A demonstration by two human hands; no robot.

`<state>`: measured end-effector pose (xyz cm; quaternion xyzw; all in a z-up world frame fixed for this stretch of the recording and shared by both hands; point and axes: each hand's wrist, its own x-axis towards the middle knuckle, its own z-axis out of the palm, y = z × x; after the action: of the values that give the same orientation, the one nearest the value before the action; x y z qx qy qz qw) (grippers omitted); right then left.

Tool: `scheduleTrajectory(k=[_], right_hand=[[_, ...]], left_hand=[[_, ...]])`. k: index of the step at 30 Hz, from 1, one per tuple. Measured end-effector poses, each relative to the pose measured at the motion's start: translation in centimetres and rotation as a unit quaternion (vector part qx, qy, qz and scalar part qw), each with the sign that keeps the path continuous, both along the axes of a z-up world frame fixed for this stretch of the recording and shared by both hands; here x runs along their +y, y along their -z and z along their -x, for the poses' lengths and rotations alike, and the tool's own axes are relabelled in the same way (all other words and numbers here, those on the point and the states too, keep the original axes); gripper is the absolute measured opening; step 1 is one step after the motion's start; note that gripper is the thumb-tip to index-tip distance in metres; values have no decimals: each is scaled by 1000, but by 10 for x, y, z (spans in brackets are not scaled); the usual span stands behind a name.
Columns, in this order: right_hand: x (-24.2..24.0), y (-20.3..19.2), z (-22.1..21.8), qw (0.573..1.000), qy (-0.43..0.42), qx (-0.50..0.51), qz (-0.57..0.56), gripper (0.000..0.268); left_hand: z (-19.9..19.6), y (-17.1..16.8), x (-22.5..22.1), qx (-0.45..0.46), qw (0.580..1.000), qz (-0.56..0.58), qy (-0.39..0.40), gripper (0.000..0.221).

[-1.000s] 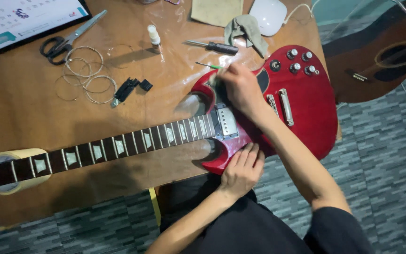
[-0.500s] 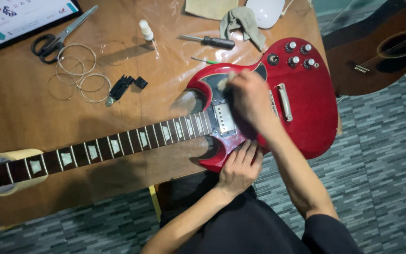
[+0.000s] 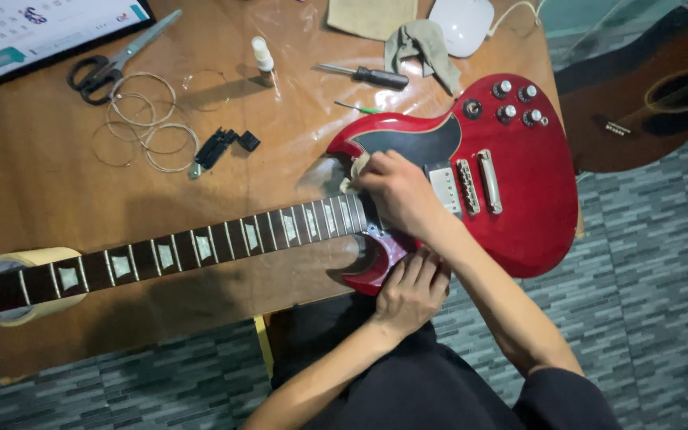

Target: Cleaning the body of an electric guitar and unscrewing the backplate for maintenance.

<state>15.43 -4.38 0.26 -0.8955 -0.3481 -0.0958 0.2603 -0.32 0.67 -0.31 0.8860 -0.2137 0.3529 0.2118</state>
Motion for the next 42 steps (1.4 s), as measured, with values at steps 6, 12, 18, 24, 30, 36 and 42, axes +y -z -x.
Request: scheduleTrajectory(k=[6,12,18,24,30,36,42], right_hand=[[-23,17,-42,987,112,-115,32,12],[-79,9,-40,976,179,-105,59,10],[-79,11,-15,970,208,-103,76,17],[-78,11,-16,970,219,-92,40,18],[-52,3,-15,981,189,-18,-27,16],[-27,-34,101,956,205,-20,207,37],[-36,-19,82,978,204,-36,23,30]], left_hand=[[0,-2,-1,35,996,68,41,13],[-26,-35,55,109,977,169,-69,14],[-124,-37,118,517,844,106,-97,42],[-161,-38,124,671,735,70,-68,53],[-181,-4,127,701,699,133,-46,52],[-179,-29,124,736,667,94,-69,59],[-144,-51,115,647,749,93,-111,63]])
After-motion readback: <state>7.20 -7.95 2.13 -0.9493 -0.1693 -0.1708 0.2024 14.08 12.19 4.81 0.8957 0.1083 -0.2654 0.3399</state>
